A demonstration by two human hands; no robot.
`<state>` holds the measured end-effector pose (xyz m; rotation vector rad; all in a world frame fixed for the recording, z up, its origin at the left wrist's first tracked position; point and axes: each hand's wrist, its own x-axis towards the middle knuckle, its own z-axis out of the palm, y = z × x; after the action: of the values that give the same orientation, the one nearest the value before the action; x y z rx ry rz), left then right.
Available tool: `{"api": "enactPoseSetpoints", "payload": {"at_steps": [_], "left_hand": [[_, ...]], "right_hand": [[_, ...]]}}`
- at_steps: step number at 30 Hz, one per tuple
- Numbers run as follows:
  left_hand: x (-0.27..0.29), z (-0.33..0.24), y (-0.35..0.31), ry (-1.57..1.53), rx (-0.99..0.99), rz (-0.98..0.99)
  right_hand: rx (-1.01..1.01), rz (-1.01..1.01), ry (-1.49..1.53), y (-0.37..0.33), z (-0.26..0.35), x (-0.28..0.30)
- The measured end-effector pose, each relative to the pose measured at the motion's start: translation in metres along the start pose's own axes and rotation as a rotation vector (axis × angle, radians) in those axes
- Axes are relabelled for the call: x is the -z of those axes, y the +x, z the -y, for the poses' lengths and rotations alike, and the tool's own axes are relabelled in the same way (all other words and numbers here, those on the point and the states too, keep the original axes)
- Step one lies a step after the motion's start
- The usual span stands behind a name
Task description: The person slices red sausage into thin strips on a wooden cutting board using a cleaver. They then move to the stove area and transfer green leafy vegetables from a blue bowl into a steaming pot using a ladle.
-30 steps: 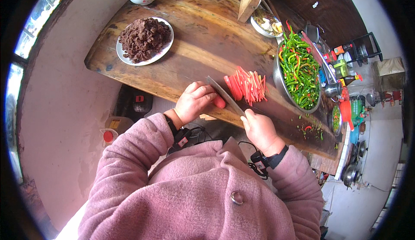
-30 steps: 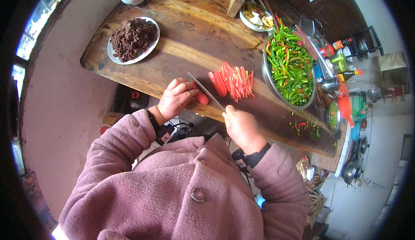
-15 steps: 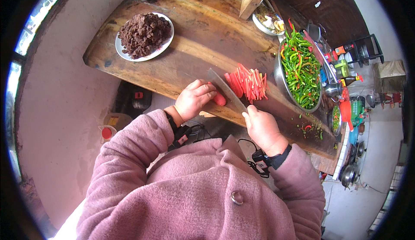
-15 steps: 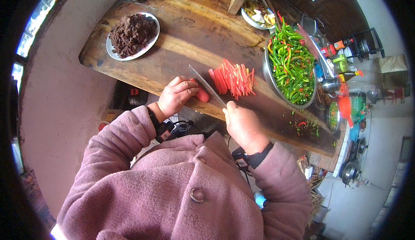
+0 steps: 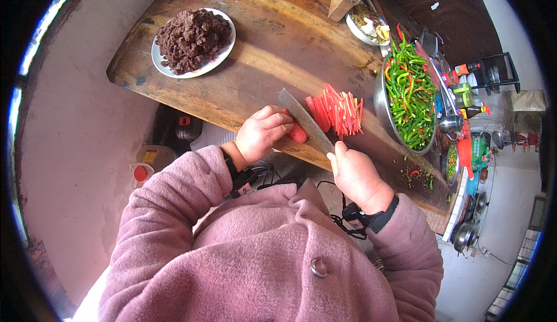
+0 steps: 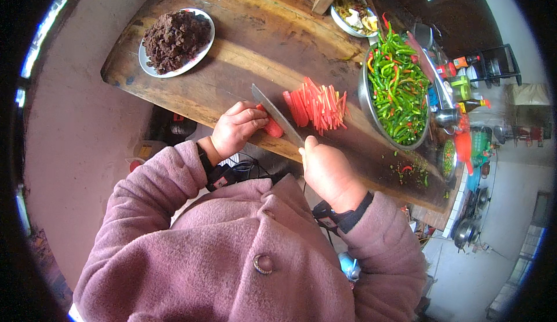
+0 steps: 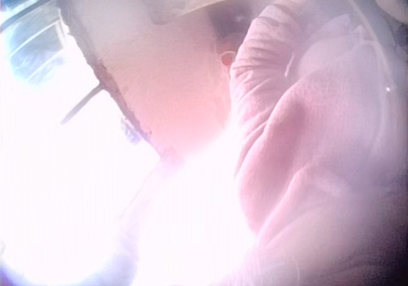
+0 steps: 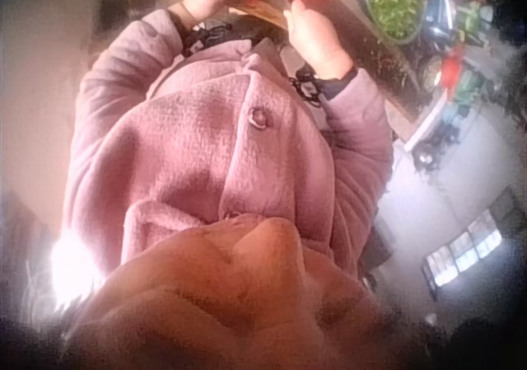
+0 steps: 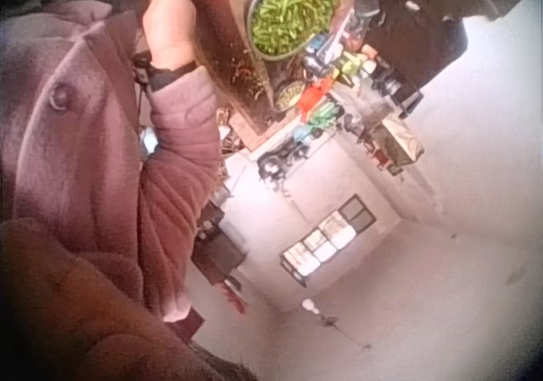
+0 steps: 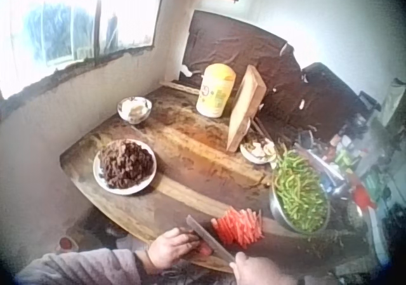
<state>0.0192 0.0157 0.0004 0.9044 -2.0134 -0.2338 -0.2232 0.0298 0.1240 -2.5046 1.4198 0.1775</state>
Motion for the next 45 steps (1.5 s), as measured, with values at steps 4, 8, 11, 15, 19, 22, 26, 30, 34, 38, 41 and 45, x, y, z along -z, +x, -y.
{"api": "enactPoseSetpoints", "payload": {"at_steps": [4,8,11,15,19,22,26,30,34,38,41,45], "left_hand": [[0.0,0.001,0.0,0.001,-0.011,-0.014],[0.001,0.001,0.002,0.008,0.01,-0.005],[0.001,-0.001,0.0,0.016,0.006,0.003],[-0.001,0.0,-0.002,0.027,0.014,0.012],[-0.001,0.0,-0.001,0.038,0.008,0.0],[0.001,0.0,0.0,0.04,-0.007,-0.008],[0.001,0.0,0.0,0.028,-0.003,-0.003],[0.0,0.0,0.001,0.036,-0.01,-0.015],[0.002,-0.002,0.001,0.029,-0.002,-0.011],[0.002,-0.002,0.002,0.037,-0.007,-0.016],[0.002,-0.001,0.002,0.032,-0.018,-0.026],[0.001,0.001,0.0,0.023,-0.015,-0.025]], "right_hand": [[-0.076,0.019,0.131,0.016,-0.002,-0.027],[-0.076,-0.04,0.02,0.011,0.001,-0.045],[-0.021,-0.102,0.033,0.008,0.001,-0.039],[-0.017,-0.096,0.028,-0.003,0.002,-0.015],[-0.018,-0.061,0.022,-0.009,0.007,0.001],[-0.014,-0.035,0.013,-0.007,0.006,0.003],[0.027,-0.058,0.052,0.006,0.0,-0.013],[-0.042,-0.082,0.015,0.017,0.004,-0.045],[-0.005,-0.142,0.058,0.014,0.003,-0.045],[-0.005,-0.133,0.066,0.005,0.003,-0.021],[-0.026,-0.076,0.042,-0.004,0.008,-0.006],[-0.025,-0.035,0.009,-0.001,0.009,-0.003]]}}
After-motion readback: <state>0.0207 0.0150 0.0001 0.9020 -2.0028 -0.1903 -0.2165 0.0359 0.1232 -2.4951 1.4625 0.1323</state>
